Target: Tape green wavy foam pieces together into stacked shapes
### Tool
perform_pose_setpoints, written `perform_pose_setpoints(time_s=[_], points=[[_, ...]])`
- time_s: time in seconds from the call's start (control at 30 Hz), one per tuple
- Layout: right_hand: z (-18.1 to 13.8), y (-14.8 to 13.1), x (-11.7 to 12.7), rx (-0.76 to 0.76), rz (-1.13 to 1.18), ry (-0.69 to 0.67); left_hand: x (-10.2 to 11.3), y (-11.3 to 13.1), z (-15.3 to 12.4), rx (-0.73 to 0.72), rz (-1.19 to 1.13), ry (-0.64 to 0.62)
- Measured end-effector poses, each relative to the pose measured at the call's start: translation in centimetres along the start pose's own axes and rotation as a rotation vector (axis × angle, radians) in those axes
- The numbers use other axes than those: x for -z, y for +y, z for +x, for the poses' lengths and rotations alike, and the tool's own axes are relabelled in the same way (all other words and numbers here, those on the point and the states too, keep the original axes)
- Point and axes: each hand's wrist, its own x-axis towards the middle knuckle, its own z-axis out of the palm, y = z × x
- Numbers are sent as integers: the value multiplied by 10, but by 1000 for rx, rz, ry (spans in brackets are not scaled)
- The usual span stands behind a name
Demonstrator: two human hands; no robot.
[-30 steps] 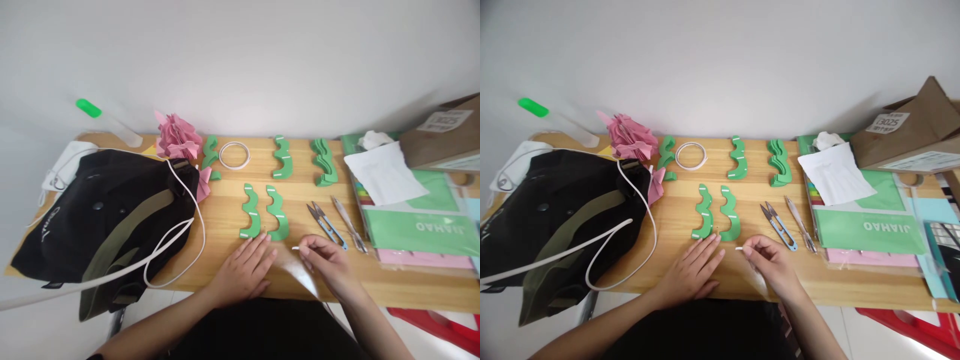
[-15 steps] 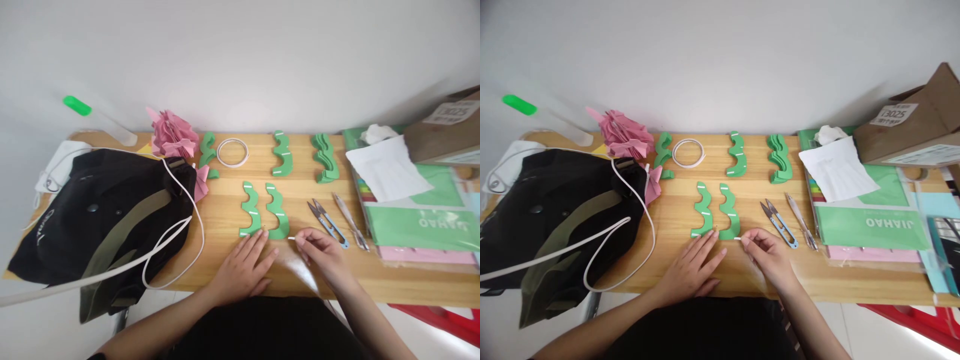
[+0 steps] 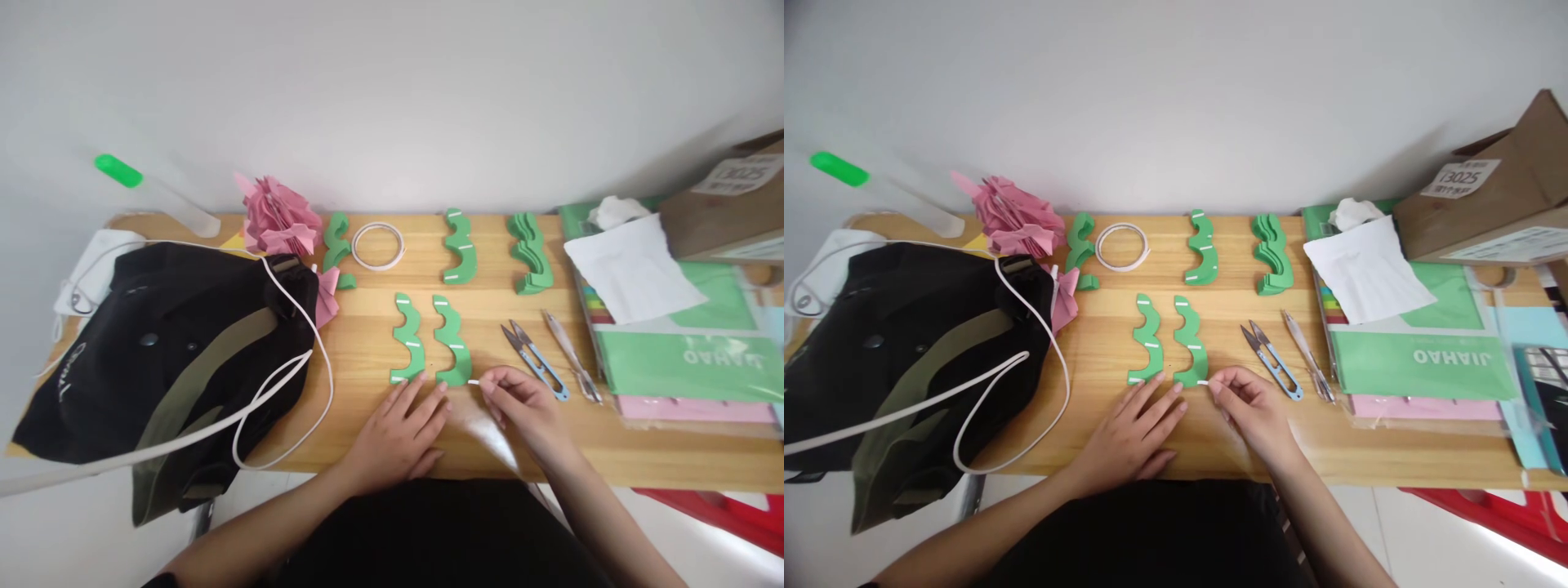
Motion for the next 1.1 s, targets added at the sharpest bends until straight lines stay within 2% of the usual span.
perform_pose_setpoints(time_s=[0.4, 0.73, 1.1], points=[[-1, 2, -5, 45, 50, 79, 4, 0, 0, 2, -48, -21], [-10, -11, -33, -79, -101, 96, 6, -1, 0, 4, -77, -38], [-5, -5, -37, -74, -222, 75, 6, 0, 1, 28, -110, -37]])
